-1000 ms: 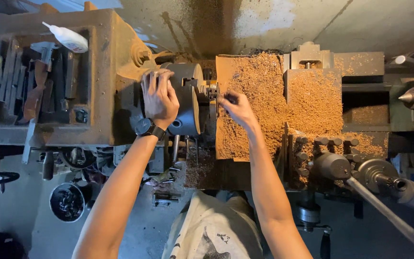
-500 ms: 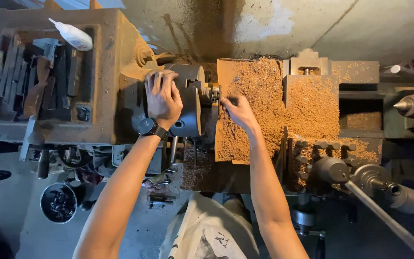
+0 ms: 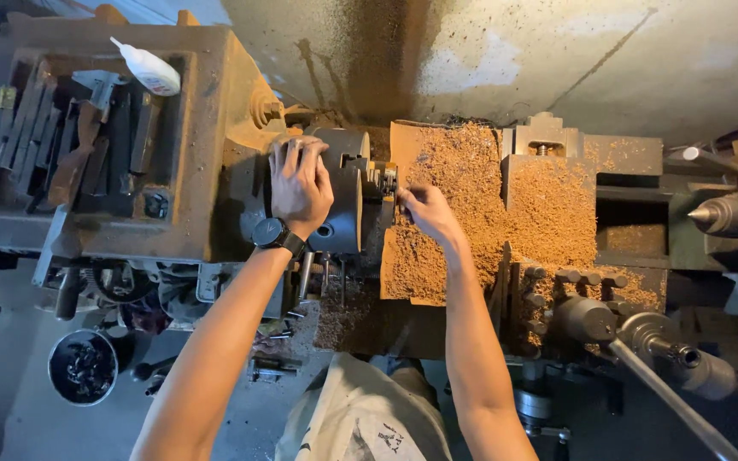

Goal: The person operates a metal lathe, using a wrench to tighten components on the chuck and adjusting the tailstock. They handle a metal part and a wrench while working on the machine.

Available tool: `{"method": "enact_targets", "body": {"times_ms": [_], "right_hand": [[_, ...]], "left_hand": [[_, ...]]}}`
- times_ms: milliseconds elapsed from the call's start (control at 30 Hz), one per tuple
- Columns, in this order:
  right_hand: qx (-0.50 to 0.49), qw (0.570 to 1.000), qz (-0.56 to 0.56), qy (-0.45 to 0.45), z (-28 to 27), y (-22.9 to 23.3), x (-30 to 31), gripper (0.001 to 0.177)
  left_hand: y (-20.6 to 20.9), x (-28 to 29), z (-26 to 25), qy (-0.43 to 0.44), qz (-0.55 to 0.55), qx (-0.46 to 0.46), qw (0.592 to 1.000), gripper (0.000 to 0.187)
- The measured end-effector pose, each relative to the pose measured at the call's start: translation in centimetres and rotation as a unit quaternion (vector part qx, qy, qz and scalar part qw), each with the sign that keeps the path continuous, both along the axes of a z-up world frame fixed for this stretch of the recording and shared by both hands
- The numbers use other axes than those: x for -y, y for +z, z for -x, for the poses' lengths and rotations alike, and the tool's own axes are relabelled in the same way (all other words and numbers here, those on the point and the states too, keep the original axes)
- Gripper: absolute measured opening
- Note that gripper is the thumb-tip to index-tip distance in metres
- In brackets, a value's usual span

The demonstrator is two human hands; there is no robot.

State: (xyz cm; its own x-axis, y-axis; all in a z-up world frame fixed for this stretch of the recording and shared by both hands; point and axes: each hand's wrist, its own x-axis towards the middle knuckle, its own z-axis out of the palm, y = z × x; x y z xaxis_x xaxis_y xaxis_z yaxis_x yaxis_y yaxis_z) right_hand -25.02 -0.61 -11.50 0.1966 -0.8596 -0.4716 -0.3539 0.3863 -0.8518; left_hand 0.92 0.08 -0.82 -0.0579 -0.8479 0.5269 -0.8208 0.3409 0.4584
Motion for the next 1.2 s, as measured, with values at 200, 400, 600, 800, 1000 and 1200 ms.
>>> {"method": "enact_targets", "body": {"times_ms": [200, 400, 600, 800, 1000, 1200], "right_hand": [[0.017, 0.999, 0.043, 0.012, 0.0, -1.6, 0.1, 0.023], [0.043, 0.999, 0.027, -0.009, -0.4, 0.1, 0.2, 0.029], [-0.035, 0.999, -0.003, -0.007, -0.3, 0.6, 0.1, 0.030], [-0.012, 1.000, -0.009, 0.016, 0.0, 0.0, -0.1, 0.039], [0.000, 1.000, 0.027, 0.007, 0.2, -0.7, -0.1, 0.025], [0.013, 0.999, 0.050, 0.005, -0.1, -1.3, -0.4, 0.019]], "left_hand": [[0.4, 0.0, 0.0, -0.004, 0.010, -0.004, 1.000, 0.017], [0.8, 0.0, -0.1, -0.003, 0.019, 0.009, 1.000, 0.015], [0.8, 0.1, -0.1, -0.008, 0.010, 0.002, 1.000, 0.016], [0.3, 0.1, 0.0, -0.017, 0.001, -0.018, 1.000, 0.018], [0.3, 0.0, -0.1, -0.015, 0.000, -0.015, 1.000, 0.017], [0.8, -0.9, -0.2, -0.009, 0.009, -0.001, 1.000, 0.020]]}}
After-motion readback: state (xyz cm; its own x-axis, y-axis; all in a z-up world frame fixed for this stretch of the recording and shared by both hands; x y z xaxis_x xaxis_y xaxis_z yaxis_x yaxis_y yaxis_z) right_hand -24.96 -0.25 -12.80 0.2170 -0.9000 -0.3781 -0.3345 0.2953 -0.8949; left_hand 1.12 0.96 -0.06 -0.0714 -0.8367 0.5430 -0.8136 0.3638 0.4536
